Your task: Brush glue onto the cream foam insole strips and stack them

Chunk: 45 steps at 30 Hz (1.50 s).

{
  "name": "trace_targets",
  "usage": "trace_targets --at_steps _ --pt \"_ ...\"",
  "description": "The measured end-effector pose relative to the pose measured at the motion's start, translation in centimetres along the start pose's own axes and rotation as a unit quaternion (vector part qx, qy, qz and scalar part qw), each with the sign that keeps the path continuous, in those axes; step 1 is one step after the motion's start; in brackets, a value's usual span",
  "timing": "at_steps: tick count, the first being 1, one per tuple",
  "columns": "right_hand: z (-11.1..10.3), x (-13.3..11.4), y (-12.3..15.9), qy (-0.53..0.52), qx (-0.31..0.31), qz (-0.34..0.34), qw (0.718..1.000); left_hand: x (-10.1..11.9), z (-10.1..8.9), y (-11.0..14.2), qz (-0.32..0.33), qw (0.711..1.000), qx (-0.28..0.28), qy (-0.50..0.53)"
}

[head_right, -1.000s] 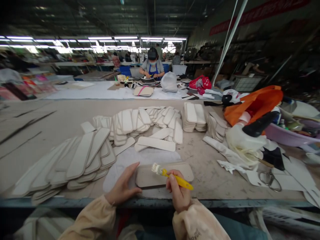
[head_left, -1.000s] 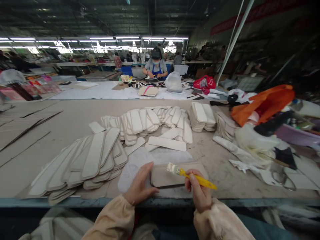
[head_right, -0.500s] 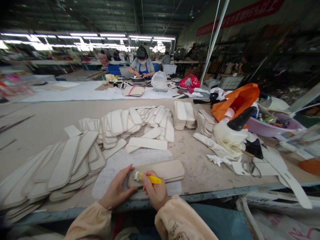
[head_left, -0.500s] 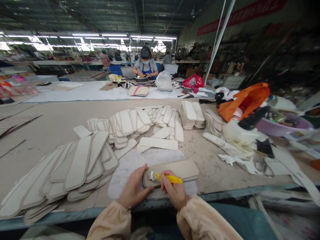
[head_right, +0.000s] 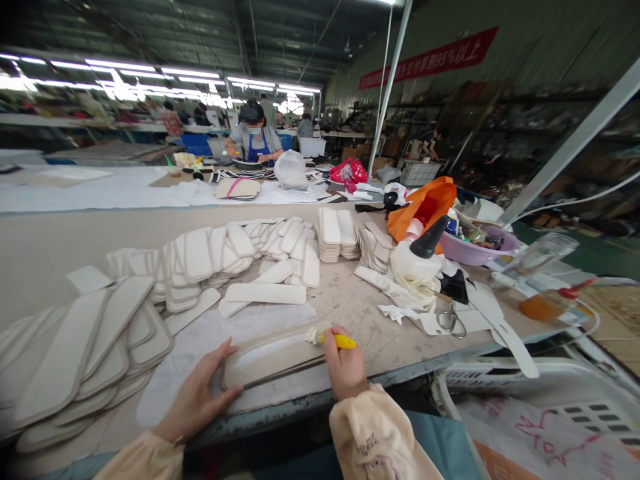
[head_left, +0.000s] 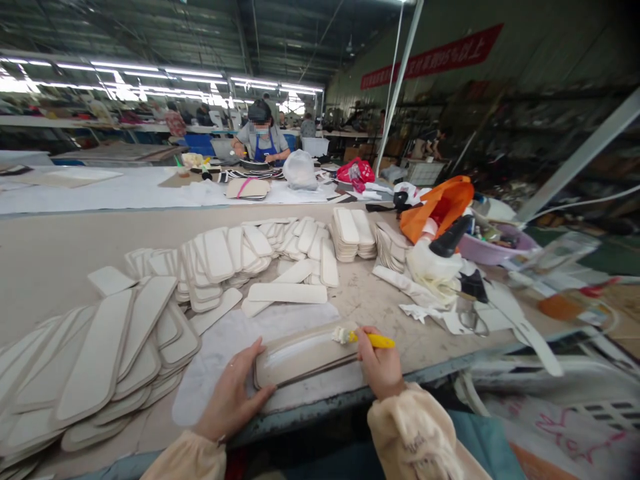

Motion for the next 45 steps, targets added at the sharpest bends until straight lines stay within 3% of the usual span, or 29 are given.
trace_targets --at_steps 4,7,9,13,17,21,24,34,41,45 --pt "-1.8 0.4 -0.8 0.066 0.042 0.003 0.997 -0.1 0.1 0.1 0.008 1.0 0.003 0.0" --pt "-1.5 -0.7 0.1 0.014 0.042 -0.005 0.999 0.0 0.1 0.1 0.006 1.0 0.005 0.004" --pt "-0.2 -2.0 1.4 -0.1 0.005 0.001 0.995 0.1 0.1 0.1 0.002 1.0 0.003 0.011" --pt "3.6 -4.9 4.4 -0.269 -0.135 0.051 0.952 0.2 -0.1 0.1 -0.004 1.0 -0.005 0.027" --pt "6.7 -6.2 6.2 -0.271 -0.226 0.052 0.934 0.1 -0.1 0.2 -0.018 0.999 -0.017 0.039" --pt "7.5 -5.5 6.2 -0.23 -0.24 0.034 0.943 0.0 -0.1 0.2 -0.021 0.998 -0.021 0.046" --pt "6.4 -4.8 5.3 -0.193 -0.214 0.024 0.957 0.2 -0.2 0.1 -0.021 0.999 -0.024 0.041" --pt "-0.6 -2.2 0.0 -0.023 -0.089 0.012 0.996 -0.2 0.2 0.1 -0.007 1.0 -0.018 0.004" --pt "-3.1 -0.9 -1.4 0.113 -0.02 -0.018 0.993 -0.5 0.4 0.2 0.006 1.0 -0.01 -0.02" --pt "-3.6 -0.8 -1.1 0.196 0.016 -0.073 0.978 -0.4 0.3 0.2 0.002 1.0 -0.003 -0.017"
Point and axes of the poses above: each hand's wrist, its own y-axis away from the middle knuckle, its own z-axis out of the palm, x = y × z, the point moved 1 cm from there along -y, towards the middle knuckle, and after that the axes turned 9 degrees about x, right-handed, at the moved point
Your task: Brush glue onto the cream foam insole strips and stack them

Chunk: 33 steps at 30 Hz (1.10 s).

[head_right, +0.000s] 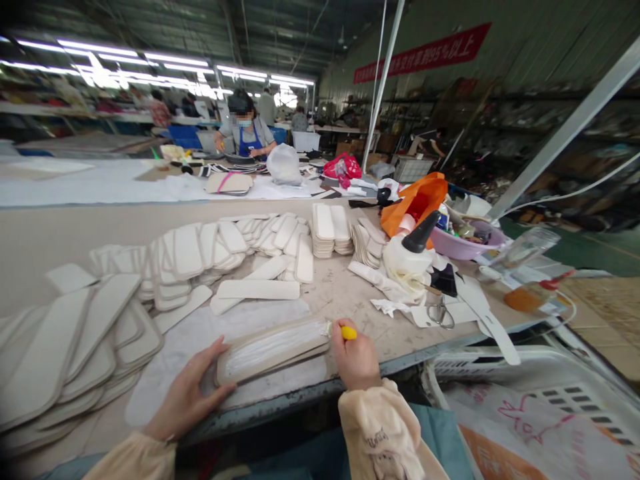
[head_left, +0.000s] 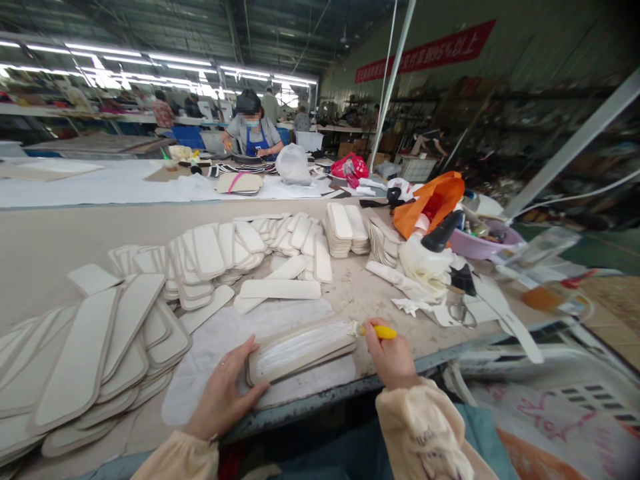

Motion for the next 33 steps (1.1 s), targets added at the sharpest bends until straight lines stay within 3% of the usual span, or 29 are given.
trace_targets --at_steps 5,7,11,14,17,20,22,27,30,33 --pt "0.1 -1.3 1.6 0.011 0.079 -0.129 0.988 0.3 -0.2 -0.1 -0.001 1.0 0.007 0.008" --pt "0.6 -2.6 2.7 0.022 0.052 -0.182 0.982 0.4 -0.3 -0.2 -0.002 1.0 0.01 0.011" --pt "1.8 -6.4 5.4 -0.031 -0.062 -0.253 0.965 0.5 -0.3 -0.3 0.0 1.0 0.007 0.016" --pt "2.6 -8.8 6.8 -0.158 -0.119 -0.207 0.958 0.3 -0.1 -0.2 0.001 1.0 0.001 0.018" --pt "3.7 -9.9 7.1 -0.296 -0.166 -0.085 0.937 0.1 0.0 -0.1 -0.004 1.0 -0.006 0.016" --pt "4.8 -9.1 6.4 -0.375 -0.19 0.037 0.907 0.1 0.0 -0.1 -0.005 1.0 -0.008 0.012" --pt "5.0 -7.6 5.4 -0.368 -0.162 0.073 0.913 0.2 -0.2 -0.1 -0.006 1.0 -0.006 0.011" --pt "2.3 -2.7 1.9 -0.201 -0.051 0.077 0.975 0.6 -0.4 -0.3 -0.009 1.0 0.002 0.01" --pt "0.2 -1.1 0.7 -0.154 0.025 0.074 0.985 0.5 -0.3 -0.3 -0.011 1.0 0.007 0.01" --pt "-0.2 -0.8 0.6 -0.146 0.087 0.037 0.985 0.4 -0.2 -0.3 -0.012 1.0 0.01 0.008"
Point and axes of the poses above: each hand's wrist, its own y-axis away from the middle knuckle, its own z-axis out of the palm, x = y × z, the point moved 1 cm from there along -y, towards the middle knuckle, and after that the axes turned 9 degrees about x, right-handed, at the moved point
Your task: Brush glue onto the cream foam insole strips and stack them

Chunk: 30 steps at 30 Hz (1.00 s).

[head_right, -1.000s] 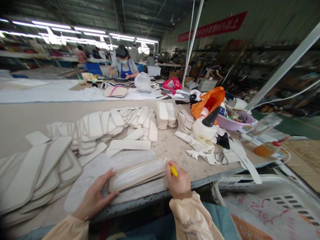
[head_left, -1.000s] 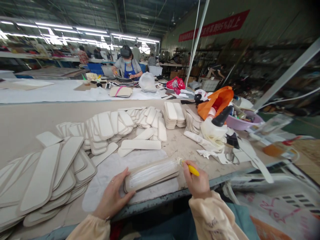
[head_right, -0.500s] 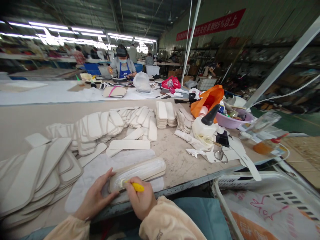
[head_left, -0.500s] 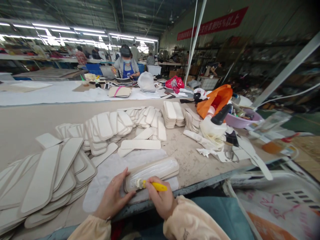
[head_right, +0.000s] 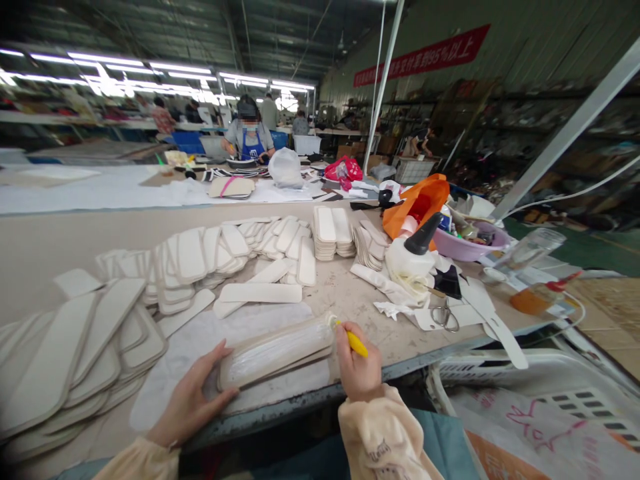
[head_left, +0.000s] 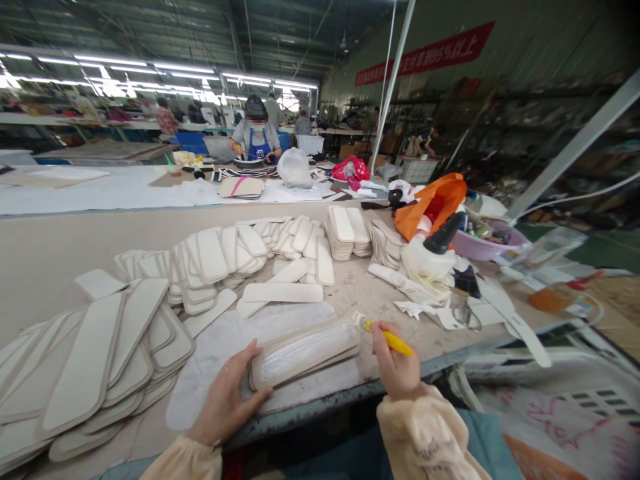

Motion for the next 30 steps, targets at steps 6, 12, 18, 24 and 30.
trace_targets --at_steps 6,12,18,24,30 --pt "2.6 -1.9 3.3 0.078 -0.08 -0.194 0.975 -0.1 0.0 0.1 0.01 1.0 0.002 -0.009" --pt "2.8 -4.0 4.9 -0.018 -0.165 -0.253 0.953 -0.2 0.1 0.1 0.021 1.0 0.008 -0.012" --pt "2.7 -1.9 3.5 0.089 -0.071 -0.206 0.972 -0.4 0.1 0.3 0.009 1.0 0.001 -0.013" --pt "2.9 -4.0 5.3 -0.146 -0.178 -0.197 0.953 -0.2 0.1 0.5 -0.02 1.0 -0.012 0.018" --pt "0.3 -2.6 1.9 -0.28 -0.002 0.024 0.96 -0.6 -2.0 -2.2 -0.006 1.0 -0.03 0.007"
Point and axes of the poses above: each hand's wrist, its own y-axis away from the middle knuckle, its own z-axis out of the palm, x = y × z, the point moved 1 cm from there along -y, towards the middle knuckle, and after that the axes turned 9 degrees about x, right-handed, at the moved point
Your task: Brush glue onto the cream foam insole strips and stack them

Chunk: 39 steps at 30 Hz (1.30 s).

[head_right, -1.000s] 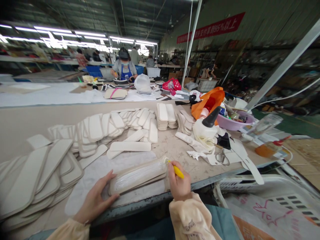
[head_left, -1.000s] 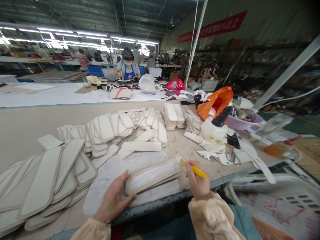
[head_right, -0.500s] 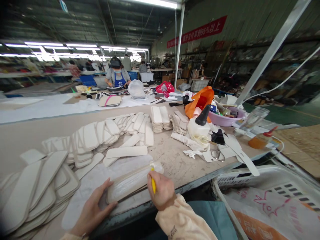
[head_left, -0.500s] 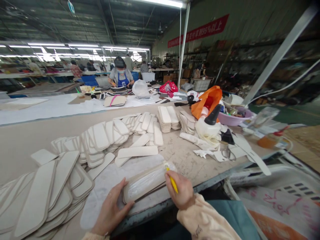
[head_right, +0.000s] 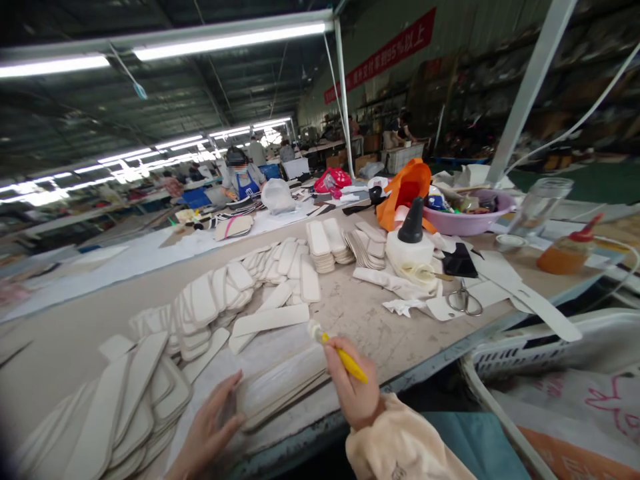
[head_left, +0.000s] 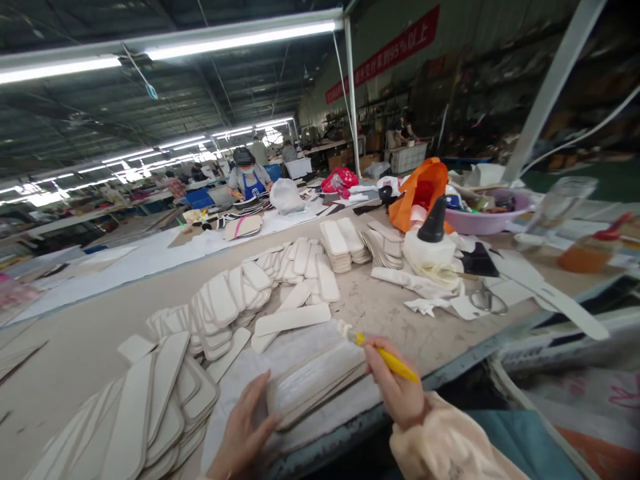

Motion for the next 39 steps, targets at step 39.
trace_targets --at_steps 39 --pt "-2.6 1.9 -2.8 -0.01 0.06 -0.044 0.997 5.4 -3.8 -15.0 0.121 0.977 -0.07 -0.159"
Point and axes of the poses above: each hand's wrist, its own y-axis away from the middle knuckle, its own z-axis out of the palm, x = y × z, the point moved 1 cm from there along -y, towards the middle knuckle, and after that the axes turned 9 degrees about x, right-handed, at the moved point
